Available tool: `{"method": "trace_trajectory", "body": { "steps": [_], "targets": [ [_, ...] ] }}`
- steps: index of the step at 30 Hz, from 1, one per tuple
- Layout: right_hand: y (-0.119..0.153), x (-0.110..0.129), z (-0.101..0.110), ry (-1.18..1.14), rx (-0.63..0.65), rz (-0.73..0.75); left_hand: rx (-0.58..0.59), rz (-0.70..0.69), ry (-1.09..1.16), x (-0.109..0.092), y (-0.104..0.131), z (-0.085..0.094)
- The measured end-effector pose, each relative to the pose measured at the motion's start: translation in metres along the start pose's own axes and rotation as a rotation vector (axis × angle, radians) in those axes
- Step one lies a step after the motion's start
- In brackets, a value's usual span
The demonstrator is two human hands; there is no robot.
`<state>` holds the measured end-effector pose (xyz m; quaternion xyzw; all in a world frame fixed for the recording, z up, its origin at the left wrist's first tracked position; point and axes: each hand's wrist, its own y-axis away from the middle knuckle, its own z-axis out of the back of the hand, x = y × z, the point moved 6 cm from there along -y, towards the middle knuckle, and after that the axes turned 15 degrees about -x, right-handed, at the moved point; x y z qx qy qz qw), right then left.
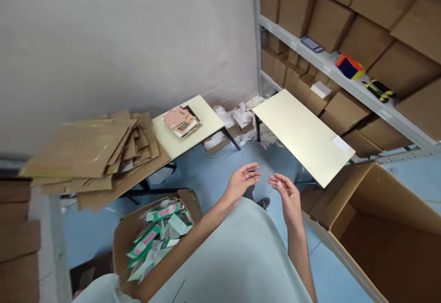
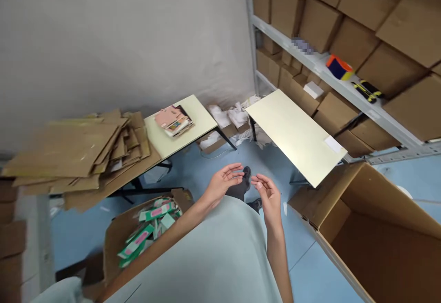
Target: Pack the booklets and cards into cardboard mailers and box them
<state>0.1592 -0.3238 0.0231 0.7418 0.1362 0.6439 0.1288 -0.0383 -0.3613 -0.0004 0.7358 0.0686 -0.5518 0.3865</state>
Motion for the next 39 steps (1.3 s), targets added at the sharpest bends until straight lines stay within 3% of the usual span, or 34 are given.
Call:
{"method": "trace_trajectory", "body": {
  "steps": [7,13,18,23,28,31,33,36,39],
  "targets": [
    [-0.008,0.012,-0.110,0.123,0.305,-0.016,-0.195,-0.068,0.139,-0.029,-0.020,0.080],
    [-0.027,0.008,-0.219,0.225,0.496,-0.008,-0.390,-0.082,0.225,-0.050,-0.072,0.167],
    [-0.064,-0.027,-0.337,0.340,0.650,-0.001,-0.516,-0.078,0.277,-0.068,-0.150,0.259],
    [-0.118,-0.073,-0.463,0.443,0.737,0.001,-0.679,-0.083,0.350,-0.081,-0.254,0.362],
    [-0.173,-0.124,-0.587,0.543,0.724,0.040,-0.871,0.068,0.291,-0.080,-0.355,0.443],
    [-0.198,-0.158,-0.650,0.657,0.676,0.063,-0.915,0.135,0.183,-0.083,-0.398,0.471],
    [-0.208,-0.179,-0.680,0.771,0.657,0.086,-0.925,0.151,0.160,-0.087,-0.417,0.481],
    [-0.213,-0.199,-0.706,0.928,0.659,0.136,-0.940,0.170,0.145,-0.090,-0.429,0.488],
    [-0.213,-0.205,-0.714,0.957,0.647,0.168,-0.944,0.178,0.135,-0.090,-0.427,0.489]
  ]
}}
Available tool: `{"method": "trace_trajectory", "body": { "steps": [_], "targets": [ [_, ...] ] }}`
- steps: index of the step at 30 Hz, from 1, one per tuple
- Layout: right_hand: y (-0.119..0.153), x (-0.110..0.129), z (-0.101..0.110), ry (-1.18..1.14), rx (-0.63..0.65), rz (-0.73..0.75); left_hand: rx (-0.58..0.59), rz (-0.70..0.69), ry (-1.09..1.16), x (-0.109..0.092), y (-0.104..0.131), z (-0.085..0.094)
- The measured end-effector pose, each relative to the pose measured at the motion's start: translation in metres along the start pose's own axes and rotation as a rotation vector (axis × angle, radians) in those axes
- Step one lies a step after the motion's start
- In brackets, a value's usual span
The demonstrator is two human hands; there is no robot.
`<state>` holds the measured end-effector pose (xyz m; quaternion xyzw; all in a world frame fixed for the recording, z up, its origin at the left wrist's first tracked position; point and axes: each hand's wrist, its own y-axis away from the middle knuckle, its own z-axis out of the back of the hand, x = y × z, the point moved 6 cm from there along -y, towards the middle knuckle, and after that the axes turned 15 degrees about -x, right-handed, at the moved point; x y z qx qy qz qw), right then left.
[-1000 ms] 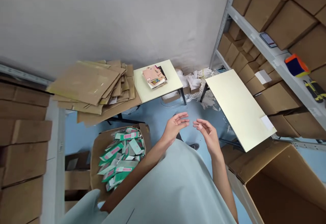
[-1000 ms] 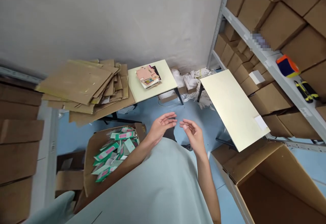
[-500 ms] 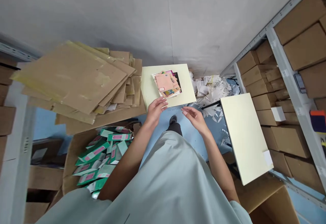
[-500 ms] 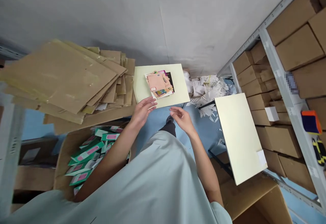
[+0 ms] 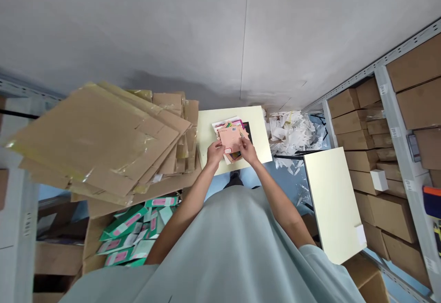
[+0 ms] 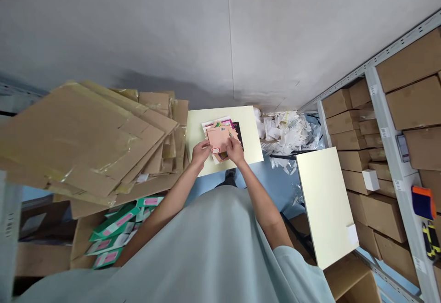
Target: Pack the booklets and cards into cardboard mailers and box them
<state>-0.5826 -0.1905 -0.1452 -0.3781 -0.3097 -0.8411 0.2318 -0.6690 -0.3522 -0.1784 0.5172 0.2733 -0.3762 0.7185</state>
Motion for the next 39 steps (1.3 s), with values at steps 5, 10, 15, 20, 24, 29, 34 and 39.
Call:
{"method": "trace_trajectory", "body": {
  "steps": [5,10,15,20,24,29,34,39],
  "targets": [
    [0.008,-0.013,0.007,-0.086,-0.064,-0.035,0.040,0.012,-0.035,0.011,0.015,0.010],
    [0.034,-0.054,0.067,-0.432,-0.228,-0.102,0.296,-0.054,0.007,0.005,0.061,-0.022],
    [0.088,-0.116,0.184,-0.634,-0.522,-0.149,0.755,-0.163,-0.014,-0.020,0.163,-0.112],
    [0.159,-0.183,0.310,-0.745,-0.841,-0.198,1.105,-0.210,-0.152,-0.018,0.304,-0.209],
    [0.222,-0.243,0.405,-0.777,-1.085,-0.211,1.300,-0.231,-0.227,0.009,0.428,-0.271],
    [0.290,-0.315,0.498,-0.777,-1.245,-0.244,1.437,-0.235,-0.324,0.056,0.559,-0.320],
    [0.340,-0.352,0.566,-0.576,-1.433,-0.231,1.458,-0.292,-0.336,0.094,0.641,-0.352],
    [0.346,-0.348,0.599,-0.546,-1.429,-0.141,1.462,-0.450,-0.306,0.120,0.704,-0.364]
  ]
}}
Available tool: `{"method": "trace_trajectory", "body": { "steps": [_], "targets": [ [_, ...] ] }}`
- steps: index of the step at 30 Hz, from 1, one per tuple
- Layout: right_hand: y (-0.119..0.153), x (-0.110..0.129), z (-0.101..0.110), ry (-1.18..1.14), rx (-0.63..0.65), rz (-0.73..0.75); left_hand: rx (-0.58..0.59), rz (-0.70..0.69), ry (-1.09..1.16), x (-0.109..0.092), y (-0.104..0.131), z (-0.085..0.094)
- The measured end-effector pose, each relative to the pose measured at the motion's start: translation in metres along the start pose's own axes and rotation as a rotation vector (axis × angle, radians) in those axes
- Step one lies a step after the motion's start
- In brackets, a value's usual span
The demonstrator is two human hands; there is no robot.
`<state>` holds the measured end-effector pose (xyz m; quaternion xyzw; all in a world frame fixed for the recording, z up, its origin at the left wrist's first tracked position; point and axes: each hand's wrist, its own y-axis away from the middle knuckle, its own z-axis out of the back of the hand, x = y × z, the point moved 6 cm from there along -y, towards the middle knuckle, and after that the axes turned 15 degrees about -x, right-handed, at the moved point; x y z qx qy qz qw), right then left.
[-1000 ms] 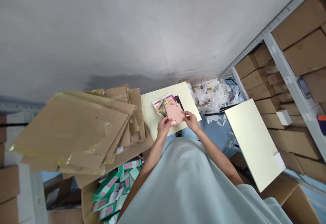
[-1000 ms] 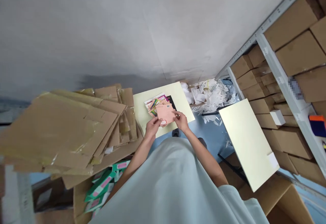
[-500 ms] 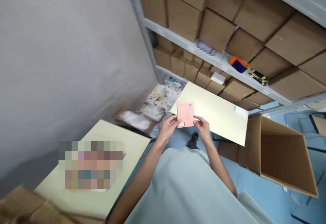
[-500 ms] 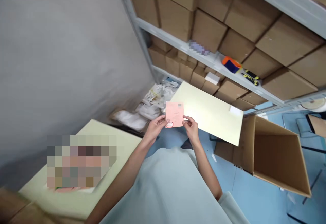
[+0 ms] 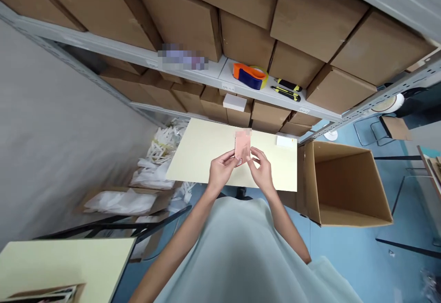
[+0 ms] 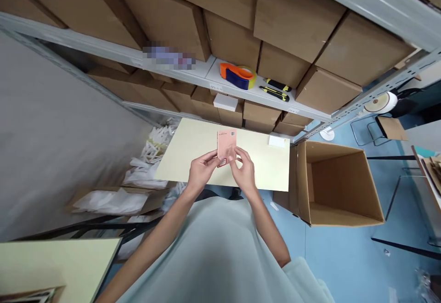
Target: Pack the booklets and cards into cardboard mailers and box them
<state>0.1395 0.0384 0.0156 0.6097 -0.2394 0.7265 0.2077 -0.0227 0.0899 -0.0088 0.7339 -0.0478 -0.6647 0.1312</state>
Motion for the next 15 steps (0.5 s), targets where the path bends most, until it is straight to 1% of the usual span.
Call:
{"method": "trace_trajectory", "body": {
  "steps": [2,4,6,7,8,9,10,12,13,15],
  "targets": [
    [-0.007,0.000,-0.002,-0.055,-0.026,-0.046,0.043,-0.108,-0.049,-0.009,0.005,-0.025],
    [-0.014,-0.002,0.002,-0.091,-0.100,-0.092,0.102,-0.231,-0.102,-0.019,0.009,-0.045],
    [-0.023,-0.006,0.010,-0.123,-0.147,-0.144,0.200,-0.301,-0.148,-0.026,0.010,-0.059],
    [-0.028,-0.007,0.015,-0.142,-0.150,-0.171,0.245,-0.306,-0.160,-0.028,0.007,-0.063],
    [-0.032,-0.006,0.020,-0.161,-0.143,-0.194,0.264,-0.299,-0.166,-0.029,0.002,-0.063],
    [-0.037,-0.005,0.025,-0.177,-0.130,-0.211,0.245,-0.284,-0.168,-0.031,-0.005,-0.061],
    [-0.041,-0.003,0.029,-0.188,-0.115,-0.223,0.193,-0.258,-0.169,-0.032,-0.014,-0.055],
    [-0.048,0.003,0.034,-0.210,-0.084,-0.241,0.081,-0.161,-0.151,-0.033,-0.031,-0.041],
    [-0.050,0.006,0.035,-0.224,-0.068,-0.254,0.068,-0.096,-0.132,-0.034,-0.036,-0.036],
    [-0.054,0.011,0.030,-0.251,-0.043,-0.285,0.136,0.036,-0.072,-0.035,-0.042,-0.032]
  ]
}}
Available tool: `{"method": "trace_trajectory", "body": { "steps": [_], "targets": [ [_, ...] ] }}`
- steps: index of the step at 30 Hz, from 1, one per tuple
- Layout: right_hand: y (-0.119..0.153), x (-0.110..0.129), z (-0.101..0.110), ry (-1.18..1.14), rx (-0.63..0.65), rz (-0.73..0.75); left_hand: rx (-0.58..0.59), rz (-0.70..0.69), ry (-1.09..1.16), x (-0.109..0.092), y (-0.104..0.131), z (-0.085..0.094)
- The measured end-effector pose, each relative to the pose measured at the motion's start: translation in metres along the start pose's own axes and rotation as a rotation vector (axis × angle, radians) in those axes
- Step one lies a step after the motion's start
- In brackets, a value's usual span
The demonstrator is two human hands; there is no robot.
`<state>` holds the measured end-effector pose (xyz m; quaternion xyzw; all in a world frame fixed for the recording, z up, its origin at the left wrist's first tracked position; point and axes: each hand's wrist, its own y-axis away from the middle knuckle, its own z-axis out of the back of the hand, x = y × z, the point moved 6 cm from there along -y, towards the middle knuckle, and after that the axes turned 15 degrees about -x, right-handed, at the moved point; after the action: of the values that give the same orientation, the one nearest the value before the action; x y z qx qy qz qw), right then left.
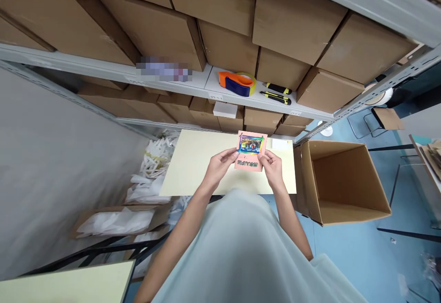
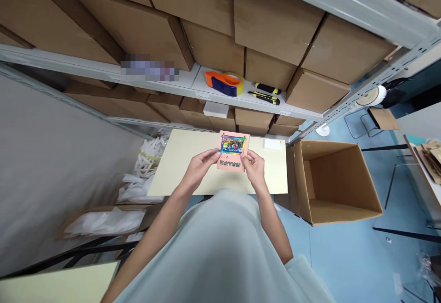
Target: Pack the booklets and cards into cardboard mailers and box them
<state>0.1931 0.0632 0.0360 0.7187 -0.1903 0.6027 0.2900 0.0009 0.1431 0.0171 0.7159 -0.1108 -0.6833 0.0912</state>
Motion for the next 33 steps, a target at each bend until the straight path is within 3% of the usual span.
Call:
{"method": "trace_trajectory", "body": {
  "steps": [3,10,16,20,22,24,28,33],
  "targets": [
    [-0.002,0.002,-0.015,0.001,0.010,-0.017,0.060,0.079,0.081,-0.009,-0.001,0.007],
    [-0.002,-0.002,-0.060,0.018,0.049,0.003,-0.036,0.025,0.108,-0.027,-0.009,0.043],
    [0.013,0.005,-0.080,0.133,-0.214,0.178,-0.182,-0.171,0.067,-0.045,-0.019,0.076],
    [0.040,0.004,-0.121,0.125,-0.088,0.168,-0.244,-0.360,-0.016,-0.065,-0.012,0.086],
    [0.051,0.001,-0.141,0.093,-0.050,0.159,-0.198,-0.427,-0.067,-0.072,-0.005,0.083],
    [0.056,-0.003,-0.153,0.089,-0.090,0.160,-0.132,-0.448,-0.085,-0.073,0.001,0.080],
    [0.053,-0.007,-0.154,0.150,-0.182,0.158,-0.014,-0.276,0.007,-0.060,-0.005,0.088],
    [0.052,-0.001,-0.147,0.157,-0.131,0.128,-0.022,-0.032,0.190,-0.056,-0.027,0.123]
  ]
}}
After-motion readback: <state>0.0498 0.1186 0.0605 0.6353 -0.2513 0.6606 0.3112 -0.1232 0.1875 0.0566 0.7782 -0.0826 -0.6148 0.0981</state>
